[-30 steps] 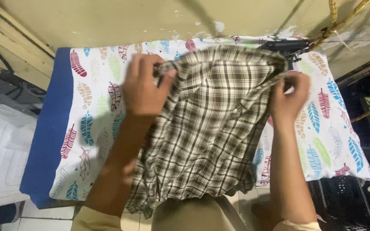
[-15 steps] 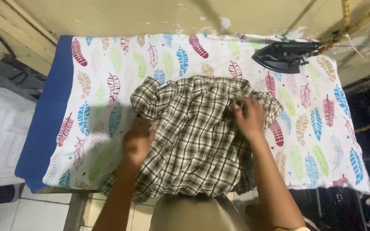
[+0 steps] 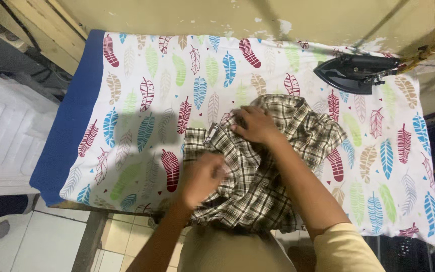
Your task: The person irons a plaid shirt on a patterned ironing board. They repeatedly smooth the fabric, adjust the shirt's position, and use a black iron to press the body and sleeves before folding the shirt at the end.
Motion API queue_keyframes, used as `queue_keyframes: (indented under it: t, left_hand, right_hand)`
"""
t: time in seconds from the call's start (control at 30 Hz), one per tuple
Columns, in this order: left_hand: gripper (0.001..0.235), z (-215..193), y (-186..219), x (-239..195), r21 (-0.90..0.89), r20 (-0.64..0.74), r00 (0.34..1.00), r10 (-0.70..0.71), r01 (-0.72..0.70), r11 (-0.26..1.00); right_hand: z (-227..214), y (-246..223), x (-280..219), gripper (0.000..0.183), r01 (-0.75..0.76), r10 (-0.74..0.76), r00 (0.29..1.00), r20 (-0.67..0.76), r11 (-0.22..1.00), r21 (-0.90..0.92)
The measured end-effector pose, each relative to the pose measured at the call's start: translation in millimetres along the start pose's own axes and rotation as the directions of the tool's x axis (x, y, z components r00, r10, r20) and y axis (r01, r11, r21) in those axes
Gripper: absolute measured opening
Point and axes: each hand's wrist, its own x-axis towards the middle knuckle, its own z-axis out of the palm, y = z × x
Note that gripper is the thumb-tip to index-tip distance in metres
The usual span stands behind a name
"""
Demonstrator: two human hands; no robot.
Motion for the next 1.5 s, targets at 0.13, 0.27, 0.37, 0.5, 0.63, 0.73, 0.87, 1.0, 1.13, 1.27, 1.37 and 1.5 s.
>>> queue_keyframes:
  t: [0.13, 0.27, 0.37, 0.5, 0.63, 0.73, 0.87, 1.0, 1.13, 1.27, 1.37, 1.5]
  left_hand:
    - [0.055, -40.6, -41.8, 31.3, 0.701, -0.334, 0.899, 0.284, 0.036, 0.712]
    - [0.037, -9.9, -40.0, 28.3, 0.503, -0.142, 0.99, 0.021, 0.054, 0.863]
    - [0.028, 12.1, -5.3, 18.6, 0.425, 0.206, 0.976, -0.07, -0.025, 0.905]
    - [0.035, 13.8, 29.9, 9.2, 0.234, 0.302, 0.939, 0.167, -0.243, 0.941]
    - [0.051, -6.1, 15.9, 41.3, -0.15, 0.038, 0.997, -0.064, 0.069, 0.986]
    - [0.056, -26.9, -14.7, 89.2, -0.079, -0.148, 0.975, -0.167, 0.156, 0.985]
    - [0.048, -47.7, -52.2, 156.6, 0.213, -0.36, 0.9, 0.245, -0.176, 0.961]
    - [0.048, -52.3, -74.8, 192.3, 0.278, -0.413, 0.884, 0.22, -0.108, 0.955]
    - [0.047, -45.9, -76.5, 191.7, 0.328, -0.363, 0.93, 0.064, 0.063, 0.943]
    - [0.039, -39.0, -73.6, 184.1, 0.59, -0.304, 0.905, 0.296, -0.065, 0.805]
    - [0.037, -25.6, -78.4, 196.4, 0.631, -0.211, 0.933, 0.292, -0.097, 0.769]
    - [0.05, 11.9, -73.4, 192.6, 0.722, 0.04, 0.963, 0.268, -0.213, 0.659]
  right_hand:
    - [-6.2, 21.9, -23.0, 0.067, -0.196, 0.226, 0.963, 0.146, 0.961, -0.193]
    - [-14.8, 55.8, -68.7, 0.084, -0.341, 0.372, 0.887, 0.274, 0.927, -0.156]
    - [-19.3, 81.7, -104.2, 0.075, -0.399, 0.446, 0.806, 0.389, 0.895, -0.201]
    - [-15.9, 120.4, -146.4, 0.062, -0.443, 0.463, 0.765, 0.447, 0.883, -0.157]
    - [-15.6, 137.8, -137.6, 0.043, -0.459, 0.428, 0.876, 0.221, 0.881, 0.112]
    - [-19.5, 136.9, -98.8, 0.031, -0.224, 0.308, 0.92, -0.241, 0.921, 0.318]
    - [-32.5, 112.7, -40.6, 0.032, -0.322, 0.477, 0.832, -0.282, 0.83, 0.456]
    - [-45.0, 88.8, -4.6, 0.037, -0.484, 0.539, 0.825, -0.167, 0.828, 0.282]
    - [-40.7, 67.6, 5.4, 0.042, -0.45, 0.444, 0.883, -0.153, 0.893, -0.005]
    - [-0.9, 61.6, 1.6, 0.045, -0.033, 0.044, 0.976, -0.215, 0.998, 0.058]
    - [33.1, 55.1, 9.3, 0.071, 0.071, -0.053, 0.99, -0.133, 0.989, 0.13]
    - [29.2, 69.2, 5.1, 0.085, -0.099, 0.098, 0.995, -0.009, 0.989, -0.109]
